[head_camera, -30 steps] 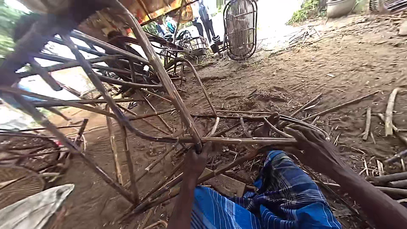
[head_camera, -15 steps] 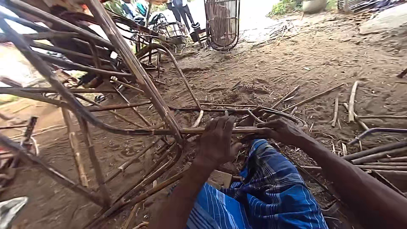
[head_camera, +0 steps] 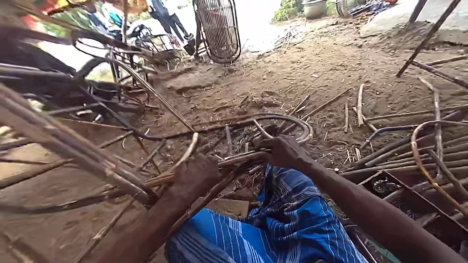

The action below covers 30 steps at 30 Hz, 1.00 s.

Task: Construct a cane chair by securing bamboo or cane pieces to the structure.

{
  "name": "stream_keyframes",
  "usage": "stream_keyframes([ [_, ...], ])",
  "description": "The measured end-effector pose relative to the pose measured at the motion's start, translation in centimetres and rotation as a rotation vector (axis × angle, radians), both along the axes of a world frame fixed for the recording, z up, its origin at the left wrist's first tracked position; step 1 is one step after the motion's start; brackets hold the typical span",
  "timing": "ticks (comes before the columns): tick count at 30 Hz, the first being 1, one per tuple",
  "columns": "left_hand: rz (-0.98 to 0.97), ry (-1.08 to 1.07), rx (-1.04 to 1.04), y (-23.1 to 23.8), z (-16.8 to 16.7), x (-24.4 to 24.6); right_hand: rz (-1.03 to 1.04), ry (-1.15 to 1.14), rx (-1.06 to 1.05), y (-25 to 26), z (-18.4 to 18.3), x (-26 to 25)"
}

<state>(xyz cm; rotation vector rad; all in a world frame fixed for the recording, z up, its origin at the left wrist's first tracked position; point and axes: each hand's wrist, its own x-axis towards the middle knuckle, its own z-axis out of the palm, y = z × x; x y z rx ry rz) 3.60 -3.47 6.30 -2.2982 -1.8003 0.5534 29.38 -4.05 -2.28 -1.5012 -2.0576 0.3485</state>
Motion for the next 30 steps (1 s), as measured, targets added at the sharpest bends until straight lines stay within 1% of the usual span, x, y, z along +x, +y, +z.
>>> stream_keyframes([
  [3, 0.033, -0.003, -0.009, -1.8, 0.9, -1.7, -0.011, 0.004, 0.06, -1.2, 1.9, -1.7],
  [5, 0.027, -0.019, 0.005, -3.1, 0.5, -3.1, -0.015, 0.005, 0.055, -2.2, 2.7, -2.6],
  [7, -0.021, -0.069, 0.115, -4.0, 0.4, -4.5, -0.03, -0.006, 0.044, -2.7, 3.9, -3.5],
  [9, -0.124, -0.211, 0.284, -5.1, 0.6, -4.7, -0.039, -0.002, 0.036, -2.8, 5.0, -4.0],
  [10, -0.184, -0.299, 0.32, -5.9, 0.8, -3.9, -0.04, 0.001, 0.028, -3.0, 5.3, -4.3],
  [12, -0.304, -0.441, 0.292, -6.7, 0.6, -1.2, -0.052, -0.019, 0.03, -3.6, 5.3, -4.8],
  [13, -0.359, -0.468, 0.285, -6.4, -0.2, 0.2, -0.058, -0.028, 0.045, -3.9, 5.2, -4.9],
  [15, -0.422, -0.463, 0.346, -4.9, -2.2, 2.1, -0.028, 0.005, 0.062, -4.4, 4.8, -4.6],
  [16, -0.421, -0.436, 0.376, -4.5, -3.0, 2.7, 0.025, 0.081, 0.076, -4.5, 4.3, -3.9],
  [17, -0.416, -0.405, 0.389, -4.2, -3.4, 3.3, 0.104, 0.234, 0.098, -4.3, 3.7, -2.8],
  [18, -0.408, -0.365, 0.383, -4.2, -3.8, 4.0, 0.177, 0.443, 0.134, -3.9, 3.1, -1.6],
  [19, -0.41, -0.332, 0.38, -4.4, -4.4, 4.5, 0.218, 0.668, 0.218, -3.5, 2.3, -0.7],
  [20, -0.419, -0.305, 0.38, -4.6, -5.0, 4.9, 0.2, 0.847, 0.312, -3.1, 1.4, 0.1],
  [21, -0.419, -0.276, 0.379, -4.8, -5.6, 5.1, 0.155, 0.997, 0.388, -2.6, 0.6, 0.7],
  [22, -0.41, -0.253, 0.374, -4.7, -5.6, 5.4, 0.091, 1.1, 0.452, -2.3, 0.1, 1.1],
  [23, -0.393, -0.227, 0.373, -4.3, -5.3, 5.7, 0.039, 1.137, 0.512, -2.2, 0.0, 1.5],
  [26, -0.316, -0.176, 0.338, -3.8, -3.9, 6.7, -0.091, 1.071, 0.563, -3.4, 0.0, 3.4],
  [28, -0.293, -0.158, 0.351, -3.8, -3.8, 6.6, -0.344, 0.973, 0.499, -4.1, -1.1, 5.3],
  [30, -0.304, -0.182, 0.359, -4.6, -4.6, 6.3, -0.604, 0.916, 0.322, -4.4, -3.6, 7.0],
])
